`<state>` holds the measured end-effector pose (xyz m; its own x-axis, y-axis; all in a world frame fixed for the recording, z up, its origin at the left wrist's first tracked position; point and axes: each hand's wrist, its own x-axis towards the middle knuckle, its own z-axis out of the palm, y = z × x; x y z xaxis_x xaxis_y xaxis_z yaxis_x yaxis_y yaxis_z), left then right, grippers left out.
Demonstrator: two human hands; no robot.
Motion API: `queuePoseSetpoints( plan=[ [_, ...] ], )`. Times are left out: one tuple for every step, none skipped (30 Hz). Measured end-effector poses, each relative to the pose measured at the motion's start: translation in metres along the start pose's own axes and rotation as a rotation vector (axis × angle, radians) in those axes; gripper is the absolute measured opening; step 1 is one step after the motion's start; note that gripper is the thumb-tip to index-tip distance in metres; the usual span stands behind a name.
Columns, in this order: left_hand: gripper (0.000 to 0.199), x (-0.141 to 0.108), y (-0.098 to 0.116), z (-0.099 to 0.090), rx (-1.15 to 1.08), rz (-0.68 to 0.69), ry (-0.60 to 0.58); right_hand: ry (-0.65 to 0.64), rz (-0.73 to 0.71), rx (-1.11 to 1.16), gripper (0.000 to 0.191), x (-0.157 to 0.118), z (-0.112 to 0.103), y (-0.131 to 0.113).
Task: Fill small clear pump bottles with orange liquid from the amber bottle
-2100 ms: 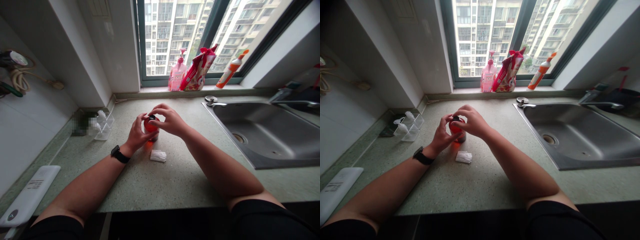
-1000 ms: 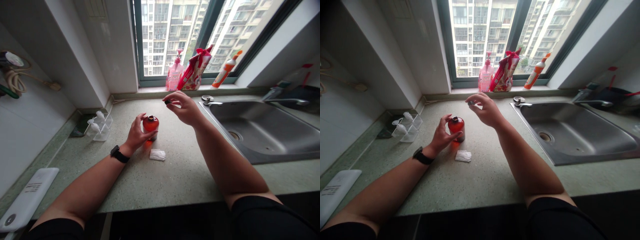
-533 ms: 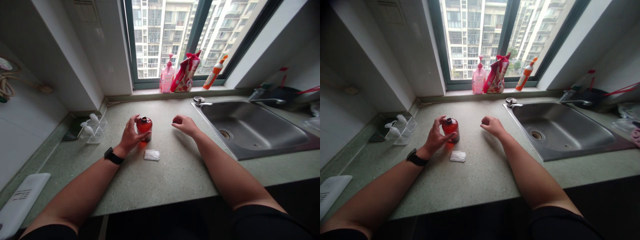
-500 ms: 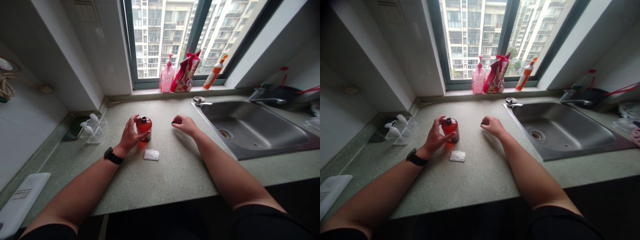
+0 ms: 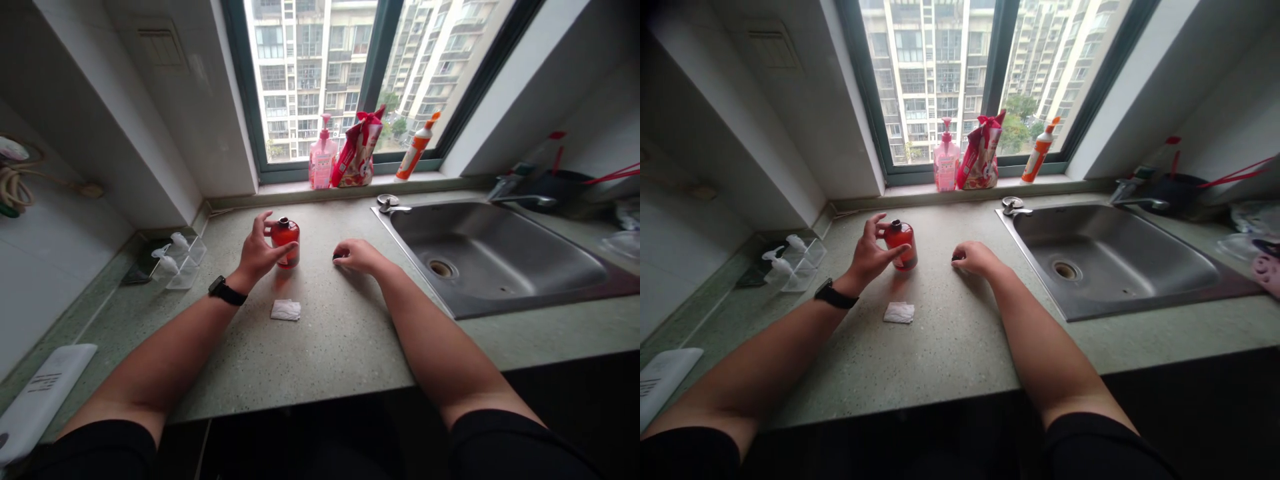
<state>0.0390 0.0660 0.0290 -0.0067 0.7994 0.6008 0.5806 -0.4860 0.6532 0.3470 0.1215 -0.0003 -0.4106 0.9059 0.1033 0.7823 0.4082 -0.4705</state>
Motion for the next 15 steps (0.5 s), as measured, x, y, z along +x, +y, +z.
queuePoseSetpoints(
  plan=[
    [0.095,0.005,0.001,0.007,-0.01,0.0,-0.004,-0.007,-0.004,0.001,0.013,-0.001,-0.001,0.0],
    [0.095,0.009,0.001,0.014,-0.02,0.0,-0.007,-0.009,-0.004,0.005,0.015,-0.001,-0.001,0.0],
    [0.095,0.012,0.002,0.021,-0.028,0.001,-0.01,-0.006,0.001,0.01,0.02,-0.002,-0.001,0.0],
    [0.095,0.015,0.002,0.027,-0.038,0.004,-0.014,0.003,0.01,0.017,0.026,-0.002,-0.002,0.0],
    [0.095,0.017,0.001,0.034,-0.046,0.006,-0.022,0.017,0.022,0.022,0.033,-0.002,-0.002,0.0],
    [0.095,0.019,0.001,0.039,-0.052,0.007,-0.029,0.033,0.037,0.025,0.04,-0.002,-0.001,0.0],
    [0.095,0.02,0.001,0.044,-0.054,0.006,-0.036,0.055,0.046,0.027,0.046,-0.001,-0.001,-0.001],
    [0.095,0.021,0.0,0.048,-0.051,0.002,-0.044,0.088,0.043,0.033,0.048,0.0,0.0,-0.002],
    [0.095,0.022,0.0,0.051,-0.046,-0.003,-0.051,0.131,0.021,0.044,0.049,0.001,0.002,-0.004],
    [0.096,0.022,0.0,0.053,-0.041,-0.009,-0.056,0.183,-0.02,0.062,0.048,0.002,0.005,-0.006],
    [0.096,0.022,-0.001,0.054,-0.039,-0.016,-0.061,0.241,-0.079,0.085,0.049,0.002,0.008,-0.009],
    [0.097,0.022,-0.001,0.055,-0.04,-0.023,-0.065,0.299,-0.148,0.109,0.05,0.003,0.011,-0.012],
    [0.097,0.021,-0.001,0.055,-0.042,-0.029,-0.068,0.351,-0.215,0.132,0.052,0.003,0.015,-0.017],
    [0.096,0.021,-0.001,0.055,-0.043,-0.034,-0.07,0.393,-0.269,0.149,0.054,0.002,0.018,-0.021],
    [0.095,0.021,0.0,0.054,-0.042,-0.037,-0.073,0.428,-0.31,0.162,0.054,0.001,0.022,-0.026]
  ],
)
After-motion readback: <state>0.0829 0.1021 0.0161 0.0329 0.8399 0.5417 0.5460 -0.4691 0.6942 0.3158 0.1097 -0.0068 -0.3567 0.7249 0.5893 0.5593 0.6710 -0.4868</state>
